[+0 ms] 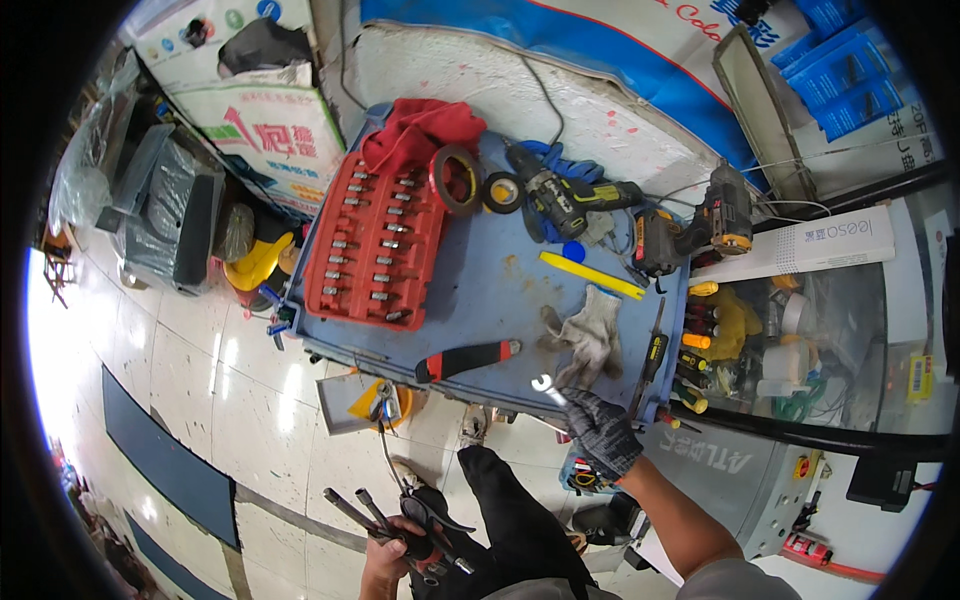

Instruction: The person gathers various hand tools from a cluttered workbench and places them into a metal tray. They then move around the workshop, picking up additional tools and placing them into a red toolbox. The person also handles a cloth and a small black object from a shelf.

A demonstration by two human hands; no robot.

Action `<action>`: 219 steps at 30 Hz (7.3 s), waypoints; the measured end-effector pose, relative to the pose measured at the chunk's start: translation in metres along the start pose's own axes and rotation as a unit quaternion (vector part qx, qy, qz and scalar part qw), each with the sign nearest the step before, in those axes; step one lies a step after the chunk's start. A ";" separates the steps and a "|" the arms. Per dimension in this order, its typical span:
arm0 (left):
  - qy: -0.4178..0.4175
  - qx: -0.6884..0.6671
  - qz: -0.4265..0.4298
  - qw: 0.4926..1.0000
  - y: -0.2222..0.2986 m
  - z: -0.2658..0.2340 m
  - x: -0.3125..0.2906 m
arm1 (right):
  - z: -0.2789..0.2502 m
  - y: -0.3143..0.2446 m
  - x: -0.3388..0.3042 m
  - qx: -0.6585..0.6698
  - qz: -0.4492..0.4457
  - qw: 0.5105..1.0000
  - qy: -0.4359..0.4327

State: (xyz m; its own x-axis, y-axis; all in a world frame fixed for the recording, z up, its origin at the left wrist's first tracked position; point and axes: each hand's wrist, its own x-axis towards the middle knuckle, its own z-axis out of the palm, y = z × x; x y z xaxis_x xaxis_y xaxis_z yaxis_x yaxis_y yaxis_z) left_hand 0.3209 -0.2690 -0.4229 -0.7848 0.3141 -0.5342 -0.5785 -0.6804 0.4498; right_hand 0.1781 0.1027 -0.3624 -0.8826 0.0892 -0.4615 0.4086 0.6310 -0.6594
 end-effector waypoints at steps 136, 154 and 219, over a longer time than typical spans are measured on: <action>-0.227 0.162 -0.116 0.953 0.086 0.159 0.017 | 0.027 -0.131 -0.109 0.551 0.038 0.797 -0.243; -0.174 0.120 -0.027 0.977 0.098 0.176 0.041 | 0.001 -0.139 -0.042 0.531 -0.022 0.707 -0.466; -0.100 0.057 0.046 0.992 0.122 0.128 -0.028 | -0.065 0.068 0.083 0.020 -0.052 0.943 0.329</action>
State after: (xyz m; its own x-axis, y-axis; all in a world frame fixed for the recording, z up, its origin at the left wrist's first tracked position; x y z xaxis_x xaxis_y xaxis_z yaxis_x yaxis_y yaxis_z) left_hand 0.2438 -0.2756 -0.2616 -0.8574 0.3874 -0.3388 -0.5146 -0.6367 0.5743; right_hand 0.1177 0.2032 -0.4067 -0.8664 0.4950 0.0664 0.3084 0.6348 -0.7085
